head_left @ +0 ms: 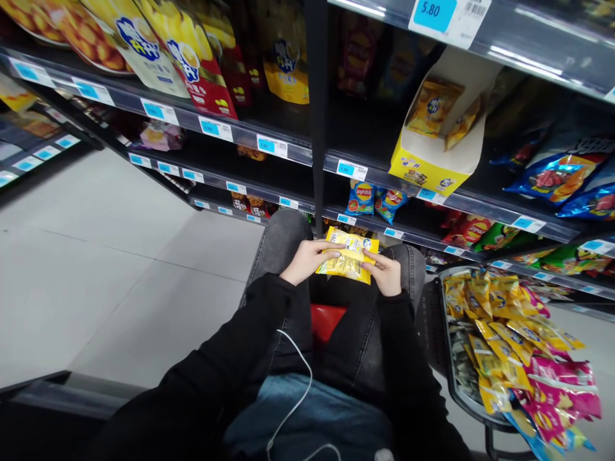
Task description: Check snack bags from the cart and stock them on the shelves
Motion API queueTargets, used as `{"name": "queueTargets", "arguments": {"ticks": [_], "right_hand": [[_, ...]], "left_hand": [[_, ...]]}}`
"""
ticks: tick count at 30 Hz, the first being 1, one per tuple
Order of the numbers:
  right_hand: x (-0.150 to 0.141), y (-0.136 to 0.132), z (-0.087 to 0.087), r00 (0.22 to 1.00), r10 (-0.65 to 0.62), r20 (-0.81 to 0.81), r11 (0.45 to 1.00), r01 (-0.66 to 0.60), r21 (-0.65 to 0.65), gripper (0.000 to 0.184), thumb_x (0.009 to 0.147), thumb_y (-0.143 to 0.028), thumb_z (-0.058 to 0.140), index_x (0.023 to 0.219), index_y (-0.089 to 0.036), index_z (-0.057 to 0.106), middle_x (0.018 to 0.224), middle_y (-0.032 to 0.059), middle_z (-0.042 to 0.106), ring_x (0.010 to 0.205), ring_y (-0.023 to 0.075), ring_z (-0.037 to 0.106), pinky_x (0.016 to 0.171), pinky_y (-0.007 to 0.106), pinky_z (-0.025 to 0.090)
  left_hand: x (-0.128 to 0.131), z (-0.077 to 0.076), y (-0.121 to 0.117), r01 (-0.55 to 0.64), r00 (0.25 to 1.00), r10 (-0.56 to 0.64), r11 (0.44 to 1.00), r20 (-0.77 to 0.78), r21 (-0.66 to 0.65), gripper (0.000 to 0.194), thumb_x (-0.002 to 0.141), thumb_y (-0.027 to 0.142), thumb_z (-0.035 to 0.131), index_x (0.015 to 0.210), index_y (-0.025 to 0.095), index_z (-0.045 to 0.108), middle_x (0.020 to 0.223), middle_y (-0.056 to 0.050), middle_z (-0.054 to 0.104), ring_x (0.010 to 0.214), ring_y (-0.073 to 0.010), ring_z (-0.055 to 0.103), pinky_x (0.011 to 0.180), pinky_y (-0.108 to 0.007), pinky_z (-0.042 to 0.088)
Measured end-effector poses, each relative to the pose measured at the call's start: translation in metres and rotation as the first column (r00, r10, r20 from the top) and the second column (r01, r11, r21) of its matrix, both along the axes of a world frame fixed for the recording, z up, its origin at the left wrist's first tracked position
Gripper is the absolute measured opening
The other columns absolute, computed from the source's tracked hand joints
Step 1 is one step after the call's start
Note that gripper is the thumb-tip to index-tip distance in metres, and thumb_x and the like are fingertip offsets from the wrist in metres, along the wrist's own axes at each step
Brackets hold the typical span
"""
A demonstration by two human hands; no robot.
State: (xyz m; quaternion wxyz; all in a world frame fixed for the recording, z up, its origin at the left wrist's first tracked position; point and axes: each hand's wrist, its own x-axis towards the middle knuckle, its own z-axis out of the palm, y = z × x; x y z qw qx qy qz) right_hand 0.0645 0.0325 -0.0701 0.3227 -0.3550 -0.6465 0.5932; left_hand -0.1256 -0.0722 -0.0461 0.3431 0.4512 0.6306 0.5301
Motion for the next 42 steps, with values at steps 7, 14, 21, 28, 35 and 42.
{"name": "queueTargets", "arguments": {"ticks": [7, 14, 21, 28, 35, 42], "right_hand": [[-0.004, -0.001, -0.005, 0.995, -0.075, 0.072, 0.950, 0.049, 0.310, 0.015, 0.077, -0.034, 0.064, 0.077, -0.023, 0.074, 0.084, 0.0039, 0.075, 0.078, 0.0210, 0.069, 0.078, 0.035, 0.054], [-0.009, 0.000, -0.014, 0.982, -0.042, 0.183, 0.985, 0.011, 0.171, 0.023, 0.080, -0.042, 0.055, 0.074, -0.020, 0.058, 0.071, 0.0016, 0.065, 0.063, 0.0157, 0.060, 0.061, 0.026, 0.048], [-0.011, -0.001, -0.004, 0.952, -0.056, 0.302, 0.962, -0.029, 0.270, 0.024, 0.081, -0.042, 0.050, 0.070, -0.021, 0.049, 0.061, -0.0015, 0.055, 0.053, 0.0127, 0.048, 0.052, 0.024, 0.037], [-0.007, 0.002, -0.005, 0.959, 0.069, 0.275, 0.964, -0.135, 0.228, 0.020, 0.084, -0.041, 0.051, 0.079, -0.021, 0.054, 0.071, 0.0000, 0.060, 0.057, 0.0132, 0.050, 0.056, 0.025, 0.039], [-0.004, 0.003, -0.008, 0.984, 0.141, 0.106, 0.985, -0.150, 0.090, 0.024, 0.081, -0.042, 0.058, 0.092, -0.022, 0.055, 0.094, 0.0030, 0.061, 0.073, 0.0149, 0.058, 0.066, 0.027, 0.049], [-0.003, 0.002, -0.002, 0.991, 0.125, -0.057, 0.987, -0.130, -0.091, 0.032, 0.074, -0.043, 0.068, 0.092, -0.023, 0.051, 0.098, 0.0038, 0.061, 0.082, 0.0178, 0.062, 0.071, 0.030, 0.053]], "left_hand": [[0.000, -0.004, 0.002, -0.031, 0.996, 0.032, 0.999, -0.085, 0.011, 0.029, 0.076, 0.043, 0.063, 0.085, 0.019, 0.077, 0.096, -0.005, 0.075, 0.091, -0.0231, 0.068, 0.088, -0.033, 0.050], [0.004, -0.012, 0.007, -0.102, 0.995, 0.102, 0.995, -0.007, -0.019, 0.027, 0.074, 0.040, 0.066, 0.081, 0.016, 0.076, 0.092, -0.007, 0.074, 0.087, -0.0230, 0.067, 0.082, -0.033, 0.050], [0.003, -0.021, 0.014, -0.197, 0.975, 0.198, 0.980, 0.105, -0.019, 0.018, 0.067, 0.032, 0.073, 0.064, 0.015, 0.071, 0.118, -0.012, 0.061, 0.114, -0.0269, 0.055, 0.103, -0.039, 0.038], [0.001, -0.021, 0.013, -0.183, 0.953, 0.197, 0.980, 0.232, -0.080, 0.027, 0.060, 0.038, 0.077, 0.064, 0.012, 0.069, 0.091, -0.010, 0.069, 0.091, -0.0245, 0.064, 0.085, -0.036, 0.048], [-0.002, -0.013, 0.010, -0.121, 0.840, 0.200, 0.975, 0.505, -0.185, 0.062, 0.047, 0.029, 0.086, 0.101, 0.015, 0.059, 0.075, -0.001, 0.069, 0.066, -0.0170, 0.066, 0.064, -0.030, 0.052], [-0.004, -0.013, 0.006, 0.065, 0.871, 0.018, 0.986, 0.492, -0.152, 0.046, 0.058, 0.039, 0.081, 0.090, 0.008, 0.069, 0.080, -0.008, 0.072, 0.075, -0.0204, 0.067, 0.071, -0.030, 0.053]]}}
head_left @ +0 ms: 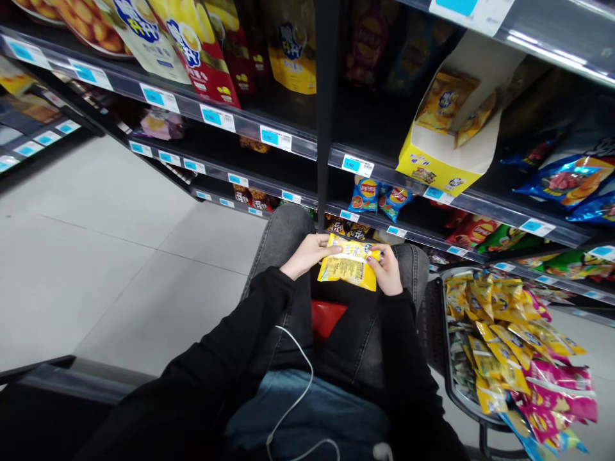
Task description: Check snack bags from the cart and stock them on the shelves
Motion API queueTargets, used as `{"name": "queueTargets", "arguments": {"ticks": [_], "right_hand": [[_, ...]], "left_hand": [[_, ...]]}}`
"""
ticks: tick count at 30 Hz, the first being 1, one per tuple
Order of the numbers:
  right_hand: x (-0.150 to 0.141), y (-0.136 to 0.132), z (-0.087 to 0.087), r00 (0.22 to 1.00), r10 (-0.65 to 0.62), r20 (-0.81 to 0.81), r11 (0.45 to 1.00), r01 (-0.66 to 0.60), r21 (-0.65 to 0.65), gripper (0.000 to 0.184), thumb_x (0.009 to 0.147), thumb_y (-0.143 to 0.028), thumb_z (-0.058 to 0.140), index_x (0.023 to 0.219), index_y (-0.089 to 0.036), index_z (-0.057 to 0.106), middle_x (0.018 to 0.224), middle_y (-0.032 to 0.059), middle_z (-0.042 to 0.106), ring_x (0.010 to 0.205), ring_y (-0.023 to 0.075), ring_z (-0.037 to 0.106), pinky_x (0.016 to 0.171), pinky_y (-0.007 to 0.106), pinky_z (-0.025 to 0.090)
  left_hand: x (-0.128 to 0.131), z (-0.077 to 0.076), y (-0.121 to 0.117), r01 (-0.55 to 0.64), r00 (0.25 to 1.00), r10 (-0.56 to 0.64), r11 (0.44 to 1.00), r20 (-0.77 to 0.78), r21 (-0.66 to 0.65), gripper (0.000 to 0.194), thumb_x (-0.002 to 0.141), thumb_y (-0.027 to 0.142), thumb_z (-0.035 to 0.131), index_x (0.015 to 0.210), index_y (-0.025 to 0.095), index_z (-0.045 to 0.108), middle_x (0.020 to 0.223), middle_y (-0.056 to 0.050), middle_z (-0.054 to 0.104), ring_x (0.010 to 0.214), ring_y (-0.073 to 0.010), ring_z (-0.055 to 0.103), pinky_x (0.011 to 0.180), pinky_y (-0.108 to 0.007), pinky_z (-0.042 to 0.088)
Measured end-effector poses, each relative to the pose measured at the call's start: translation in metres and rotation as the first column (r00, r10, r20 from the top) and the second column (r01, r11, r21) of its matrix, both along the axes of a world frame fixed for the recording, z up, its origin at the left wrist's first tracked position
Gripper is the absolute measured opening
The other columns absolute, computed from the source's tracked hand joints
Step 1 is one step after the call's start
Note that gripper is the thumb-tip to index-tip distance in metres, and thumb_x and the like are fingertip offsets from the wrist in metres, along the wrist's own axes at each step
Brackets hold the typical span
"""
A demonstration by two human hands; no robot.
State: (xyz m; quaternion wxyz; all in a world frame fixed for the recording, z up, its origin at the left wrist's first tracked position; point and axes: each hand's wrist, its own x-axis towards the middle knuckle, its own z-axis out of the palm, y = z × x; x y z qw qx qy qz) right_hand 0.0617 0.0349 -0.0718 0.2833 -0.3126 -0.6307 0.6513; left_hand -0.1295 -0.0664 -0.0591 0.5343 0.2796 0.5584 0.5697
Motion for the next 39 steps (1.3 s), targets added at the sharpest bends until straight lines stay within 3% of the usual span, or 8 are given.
{"name": "queueTargets", "arguments": {"ticks": [5, 11, 18, 23, 29, 32, 35, 39], "right_hand": [[0.008, 0.006, 0.003, 0.998, -0.007, -0.060, 0.992, 0.000, -0.127, 0.047, 0.069, -0.042, 0.074, 0.104, -0.025, 0.048, 0.104, 0.0049, 0.064, 0.092, 0.0214, 0.065, 0.079, 0.034, 0.055], [0.007, 0.010, -0.001, 0.994, 0.037, -0.101, 0.964, -0.062, -0.260, 0.077, 0.062, -0.041, 0.079, 0.127, -0.025, 0.043, 0.107, 0.0063, 0.068, 0.098, 0.0239, 0.066, 0.083, 0.037, 0.056], [0.007, 0.009, 0.004, 0.998, 0.030, -0.064, 0.935, -0.050, -0.352, 0.045, 0.057, -0.047, 0.081, 0.090, -0.018, 0.068, 0.087, 0.0068, 0.073, 0.086, 0.0265, 0.069, 0.075, 0.039, 0.056], [0.010, 0.013, 0.001, 0.999, 0.039, -0.016, 0.960, -0.042, -0.276, 0.045, 0.062, -0.053, 0.076, 0.091, -0.018, 0.071, 0.082, 0.0056, 0.073, 0.069, 0.0207, 0.067, 0.061, 0.032, 0.054], [0.014, 0.018, 0.000, 0.982, -0.061, 0.180, 0.998, 0.063, -0.009, 0.033, 0.063, -0.046, 0.075, 0.076, -0.016, 0.072, 0.043, -0.0043, 0.053, 0.035, 0.0080, 0.039, 0.034, 0.021, 0.031], [0.014, 0.016, 0.001, 0.985, -0.104, 0.139, 0.995, 0.103, 0.012, 0.026, 0.063, -0.042, 0.074, 0.066, -0.017, 0.070, 0.042, -0.0031, 0.054, 0.037, 0.0108, 0.046, 0.038, 0.024, 0.038], [0.015, 0.016, -0.001, 0.993, -0.117, 0.021, 0.993, 0.117, 0.024, 0.023, 0.065, -0.039, 0.071, 0.076, -0.018, 0.071, 0.070, 0.0037, 0.070, 0.054, 0.0156, 0.061, 0.051, 0.028, 0.049], [0.014, 0.017, -0.003, 0.994, -0.084, -0.073, 0.996, 0.084, -0.009, 0.026, 0.075, -0.042, 0.059, 0.072, -0.018, 0.069, 0.085, 0.0070, 0.072, 0.079, 0.0214, 0.067, 0.071, 0.034, 0.053]], "left_hand": [[0.001, 0.008, -0.006, 0.265, 0.964, -0.264, 0.962, 0.020, -0.063, 0.056, 0.064, 0.040, 0.078, 0.110, 0.013, 0.065, 0.083, -0.007, 0.073, 0.068, -0.0184, 0.067, 0.051, -0.022, 0.049], [0.000, 0.007, -0.003, 0.112, 0.993, -0.114, 0.992, -0.030, -0.063, 0.041, 0.054, 0.036, 0.082, 0.084, 0.009, 0.074, 0.070, -0.007, 0.072, 0.060, -0.0164, 0.064, 0.051, -0.023, 0.047], [-0.003, 0.015, -0.003, 0.180, 0.980, -0.180, 0.984, -0.088, -0.013, 0.037, 0.052, 0.035, 0.083, 0.077, 0.010, 0.074, 0.059, -0.002, 0.069, 0.047, -0.0123, 0.057, 0.049, -0.024, 0.047], [-0.007, 0.018, -0.004, 0.165, 0.972, -0.168, 0.986, -0.167, -0.031, 0.030, 0.054, 0.035, 0.083, 0.060, 0.010, 0.067, 0.047, 0.001, 0.060, 0.040, -0.0079, 0.050, 0.042, -0.019, 0.040], [-0.004, 0.013, -0.004, 0.111, 0.958, -0.138, 0.987, -0.251, -0.116, 0.033, 0.061, 0.039, 0.079, 0.062, 0.012, 0.060, 0.037, 0.006, 0.049, 0.031, -0.0070, 0.044, 0.033, -0.017, 0.033], [-0.003, 0.012, -0.004, 0.138, 0.982, -0.146, 0.988, -0.122, -0.071, 0.035, 0.067, 0.042, 0.074, 0.078, 0.011, 0.065, 0.059, -0.005, 0.068, 0.048, -0.0154, 0.063, 0.046, -0.025, 0.052], [-0.006, 0.010, -0.005, 0.094, 0.995, -0.091, 0.994, -0.050, 0.057, 0.039, 0.069, 0.042, 0.070, 0.092, 0.010, 0.070, 0.087, -0.012, 0.073, 0.075, -0.0225, 0.070, 0.064, -0.034, 0.058], [-0.007, 0.010, -0.005, -0.064, 0.974, 0.080, 0.994, -0.210, 0.083, 0.038, 0.070, 0.046, 0.067, 0.080, 0.010, 0.075, 0.084, -0.011, 0.074, 0.079, -0.0237, 0.068, 0.071, -0.034, 0.055]]}}
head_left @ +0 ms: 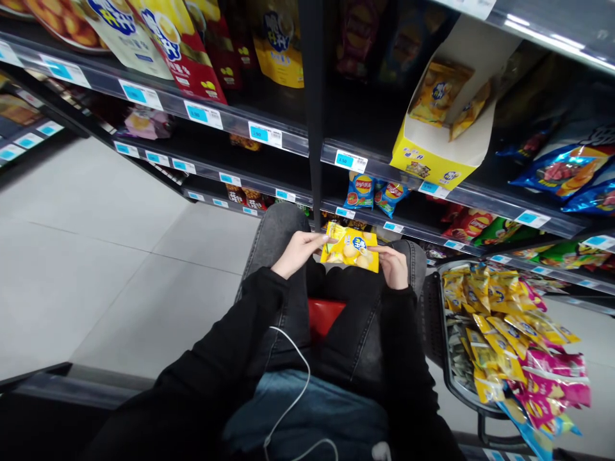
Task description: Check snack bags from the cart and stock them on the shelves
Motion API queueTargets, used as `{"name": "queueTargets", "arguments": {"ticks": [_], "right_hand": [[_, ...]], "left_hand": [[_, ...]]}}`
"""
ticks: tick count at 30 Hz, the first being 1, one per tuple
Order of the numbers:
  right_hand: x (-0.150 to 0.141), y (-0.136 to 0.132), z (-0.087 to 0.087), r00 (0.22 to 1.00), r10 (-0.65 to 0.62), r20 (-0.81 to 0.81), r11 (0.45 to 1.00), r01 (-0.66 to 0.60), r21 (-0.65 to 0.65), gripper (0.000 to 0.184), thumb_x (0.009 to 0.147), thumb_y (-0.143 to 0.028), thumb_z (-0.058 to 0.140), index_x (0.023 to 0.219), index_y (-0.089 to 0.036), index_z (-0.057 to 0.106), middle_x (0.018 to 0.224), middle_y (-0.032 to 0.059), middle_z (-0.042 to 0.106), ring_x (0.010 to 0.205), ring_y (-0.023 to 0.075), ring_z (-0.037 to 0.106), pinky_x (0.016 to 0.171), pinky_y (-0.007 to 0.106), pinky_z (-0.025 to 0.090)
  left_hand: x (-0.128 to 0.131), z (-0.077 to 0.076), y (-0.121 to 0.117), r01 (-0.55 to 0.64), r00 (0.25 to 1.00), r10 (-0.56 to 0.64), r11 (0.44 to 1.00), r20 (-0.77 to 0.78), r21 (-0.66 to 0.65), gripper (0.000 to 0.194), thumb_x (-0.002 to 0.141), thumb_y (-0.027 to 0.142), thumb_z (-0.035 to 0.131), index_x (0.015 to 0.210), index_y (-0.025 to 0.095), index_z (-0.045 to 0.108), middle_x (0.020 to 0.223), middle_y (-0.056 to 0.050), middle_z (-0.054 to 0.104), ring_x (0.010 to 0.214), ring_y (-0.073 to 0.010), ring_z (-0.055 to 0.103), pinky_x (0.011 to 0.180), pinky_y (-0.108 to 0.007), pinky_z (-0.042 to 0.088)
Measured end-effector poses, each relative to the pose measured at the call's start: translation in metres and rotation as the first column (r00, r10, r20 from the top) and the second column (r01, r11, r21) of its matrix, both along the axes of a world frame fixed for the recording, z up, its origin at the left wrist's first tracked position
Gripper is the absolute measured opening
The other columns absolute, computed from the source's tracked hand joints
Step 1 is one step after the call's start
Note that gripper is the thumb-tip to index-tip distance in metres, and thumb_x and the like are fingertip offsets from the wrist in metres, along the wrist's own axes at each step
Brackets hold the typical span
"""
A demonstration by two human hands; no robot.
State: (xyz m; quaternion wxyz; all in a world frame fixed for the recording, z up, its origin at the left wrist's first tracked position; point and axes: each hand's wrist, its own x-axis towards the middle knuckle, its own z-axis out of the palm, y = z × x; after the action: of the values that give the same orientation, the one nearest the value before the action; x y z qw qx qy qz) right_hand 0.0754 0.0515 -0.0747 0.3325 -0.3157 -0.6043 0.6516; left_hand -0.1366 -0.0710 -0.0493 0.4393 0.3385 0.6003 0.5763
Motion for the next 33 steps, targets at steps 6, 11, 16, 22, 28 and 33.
{"name": "queueTargets", "arguments": {"ticks": [6, 11, 16, 22, 28, 33], "right_hand": [[-0.012, -0.003, -0.002, 0.992, -0.113, 0.062, 0.986, 0.119, -0.120, 0.045, 0.056, -0.032, 0.080, 0.094, -0.023, 0.058, 0.068, -0.0031, 0.067, 0.066, 0.0163, 0.064, 0.068, 0.031, 0.053], [-0.016, -0.003, -0.002, 0.977, -0.164, 0.138, 0.980, 0.177, -0.093, 0.034, 0.055, -0.041, 0.079, 0.073, -0.018, 0.062, 0.058, -0.0023, 0.063, 0.055, 0.0127, 0.057, 0.059, 0.027, 0.048], [-0.019, -0.001, 0.003, 0.979, -0.184, 0.084, 0.978, 0.191, -0.083, 0.030, 0.057, -0.041, 0.078, 0.062, -0.019, 0.059, 0.053, -0.0041, 0.060, 0.049, 0.0097, 0.051, 0.053, 0.023, 0.043], [-0.022, -0.015, 0.008, 0.996, -0.003, 0.084, 0.990, 0.015, -0.138, 0.038, 0.051, -0.050, 0.081, 0.070, -0.019, 0.070, 0.071, 0.0014, 0.071, 0.071, 0.0209, 0.065, 0.075, 0.036, 0.053], [0.058, -0.014, 0.039, 0.897, -0.432, 0.100, 0.902, 0.431, 0.026, 0.037, 0.065, -0.050, 0.072, 0.084, -0.018, 0.073, 0.083, 0.0023, 0.073, 0.078, 0.0233, 0.067, 0.078, 0.036, 0.054], [0.223, -0.040, 0.065, 0.299, -0.948, 0.113, 0.319, 0.869, 0.377, 0.031, 0.067, -0.043, 0.071, 0.082, -0.017, 0.069, 0.083, 0.0062, 0.072, 0.079, 0.0222, 0.065, 0.080, 0.038, 0.053]], "left_hand": [[0.005, 0.004, 0.004, -0.083, 0.994, 0.083, 0.997, -0.075, -0.001, 0.063, 0.056, 0.032, 0.080, 0.113, 0.013, 0.064, 0.060, 0.002, 0.066, 0.059, -0.0132, 0.063, 0.063, -0.024, 0.051], [0.008, 0.000, 0.007, -0.180, 0.983, 0.181, 0.983, 0.022, -0.039, 0.059, 0.051, 0.034, 0.083, 0.101, 0.009, 0.067, 0.060, -0.001, 0.067, 0.059, -0.0150, 0.064, 0.062, -0.025, 0.051], [0.004, -0.005, 0.010, -0.249, 0.966, 0.252, 0.967, 0.063, -0.052, 0.040, 0.048, 0.039, 0.084, 0.070, 0.010, 0.068, 0.062, -0.005, 0.069, 0.061, -0.0179, 0.066, 0.062, -0.027, 0.052], [0.001, -0.002, 0.005, -0.239, 0.968, 0.226, 0.963, -0.108, -0.126, 0.031, 0.050, 0.030, 0.083, 0.073, 0.016, 0.069, 0.073, -0.002, 0.073, 0.070, -0.0194, 0.068, 0.067, -0.029, 0.055], [0.008, 0.016, 0.017, -0.235, 0.971, 0.226, 0.960, -0.074, -0.149, 0.008, 0.063, 0.029, 0.075, 0.069, 0.026, 0.070, 0.062, 0.007, 0.070, 0.066, -0.0176, 0.068, 0.087, -0.039, 0.056], [0.016, 0.018, 0.022, -0.109, 0.987, 0.059, 0.933, -0.152, -0.343, 0.009, 0.063, 0.036, 0.072, 0.069, 0.031, 0.068, 0.074, 0.008, 0.074, 0.078, -0.0226, 0.071, 0.093, -0.041, 0.053]]}}
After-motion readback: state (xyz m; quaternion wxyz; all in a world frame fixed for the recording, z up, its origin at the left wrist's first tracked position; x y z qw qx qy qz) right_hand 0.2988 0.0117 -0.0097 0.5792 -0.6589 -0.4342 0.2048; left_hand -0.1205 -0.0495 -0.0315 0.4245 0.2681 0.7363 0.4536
